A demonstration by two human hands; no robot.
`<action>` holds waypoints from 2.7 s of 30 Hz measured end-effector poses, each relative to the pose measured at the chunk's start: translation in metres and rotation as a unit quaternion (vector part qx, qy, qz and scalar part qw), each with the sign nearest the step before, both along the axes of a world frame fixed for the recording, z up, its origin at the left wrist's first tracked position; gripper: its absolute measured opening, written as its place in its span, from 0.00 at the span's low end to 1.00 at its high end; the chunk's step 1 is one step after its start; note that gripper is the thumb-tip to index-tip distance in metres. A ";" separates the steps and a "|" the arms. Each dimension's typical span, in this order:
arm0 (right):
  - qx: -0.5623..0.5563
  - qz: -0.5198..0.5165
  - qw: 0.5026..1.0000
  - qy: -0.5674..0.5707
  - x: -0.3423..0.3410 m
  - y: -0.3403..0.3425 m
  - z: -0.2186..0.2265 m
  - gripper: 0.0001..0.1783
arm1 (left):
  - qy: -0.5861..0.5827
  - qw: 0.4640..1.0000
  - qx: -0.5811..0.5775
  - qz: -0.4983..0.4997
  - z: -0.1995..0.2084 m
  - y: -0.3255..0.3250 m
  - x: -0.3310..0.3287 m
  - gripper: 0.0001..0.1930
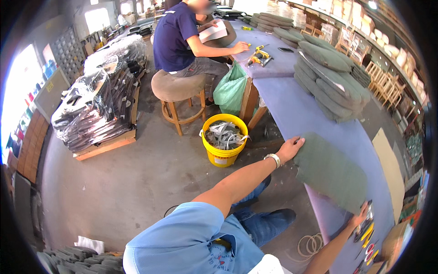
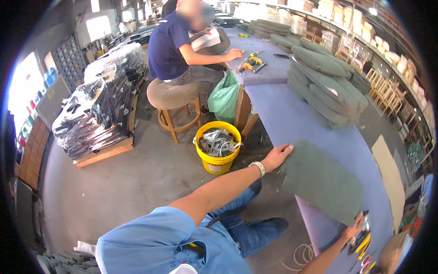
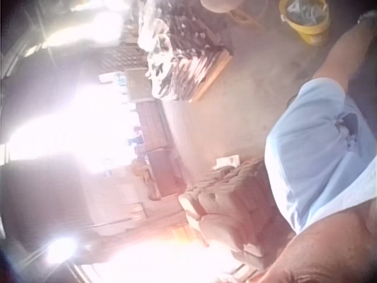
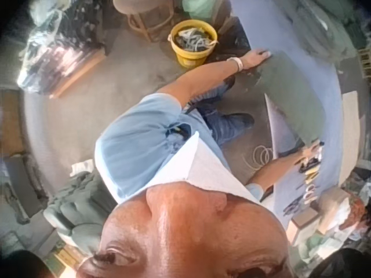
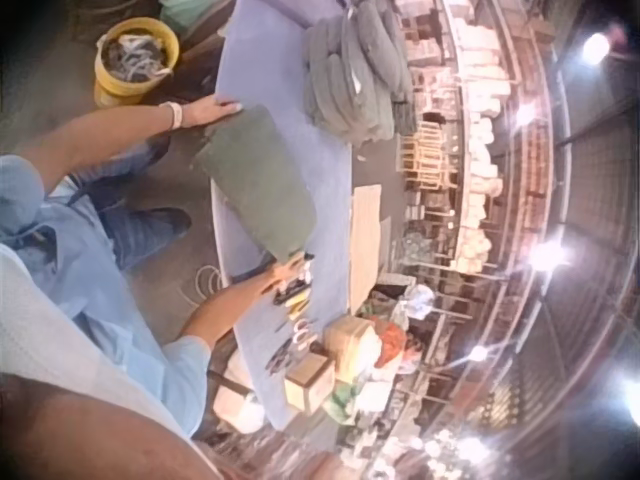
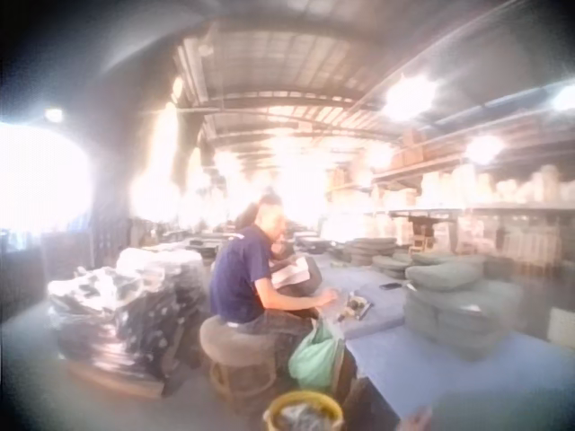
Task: The person assembles a cushion by wrapping a green fabric cover around a white foam insert. They use a staple gun to secure the fabric to the foam and a utility knife to trim excess material. The finished cushion is placed on a stack of similar items.
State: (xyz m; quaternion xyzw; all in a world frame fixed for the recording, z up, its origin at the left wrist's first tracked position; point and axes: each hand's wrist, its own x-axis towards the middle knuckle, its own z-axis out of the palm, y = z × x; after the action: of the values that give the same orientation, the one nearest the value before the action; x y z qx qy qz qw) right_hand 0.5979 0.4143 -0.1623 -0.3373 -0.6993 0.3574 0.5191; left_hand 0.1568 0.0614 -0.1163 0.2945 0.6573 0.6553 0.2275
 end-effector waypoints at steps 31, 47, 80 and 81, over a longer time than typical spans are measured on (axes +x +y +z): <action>-0.043 -0.049 0.993 0.101 -0.007 -0.063 0.035 0.22 | 0.205 0.973 0.070 -0.084 0.010 -0.024 0.017 0.30; -0.065 -0.123 0.990 0.012 -0.019 -0.102 0.066 0.27 | 0.524 0.847 0.025 -0.085 0.002 -0.049 0.022 0.48; 0.397 0.140 0.882 -0.211 -0.335 -0.176 0.229 0.13 | 0.017 0.993 0.008 -0.115 0.150 0.107 -0.093 0.22; 0.395 0.145 0.879 -0.225 -0.336 -0.176 0.230 0.12 | -0.014 0.986 0.004 -0.166 0.154 0.107 -0.098 0.19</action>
State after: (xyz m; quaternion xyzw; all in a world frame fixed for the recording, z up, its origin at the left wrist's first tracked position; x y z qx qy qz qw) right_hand 0.2617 0.2386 0.0676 -0.0705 -0.9212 0.0374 0.3808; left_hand 0.0590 0.1682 0.0375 0.3919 0.5931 0.6152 0.3410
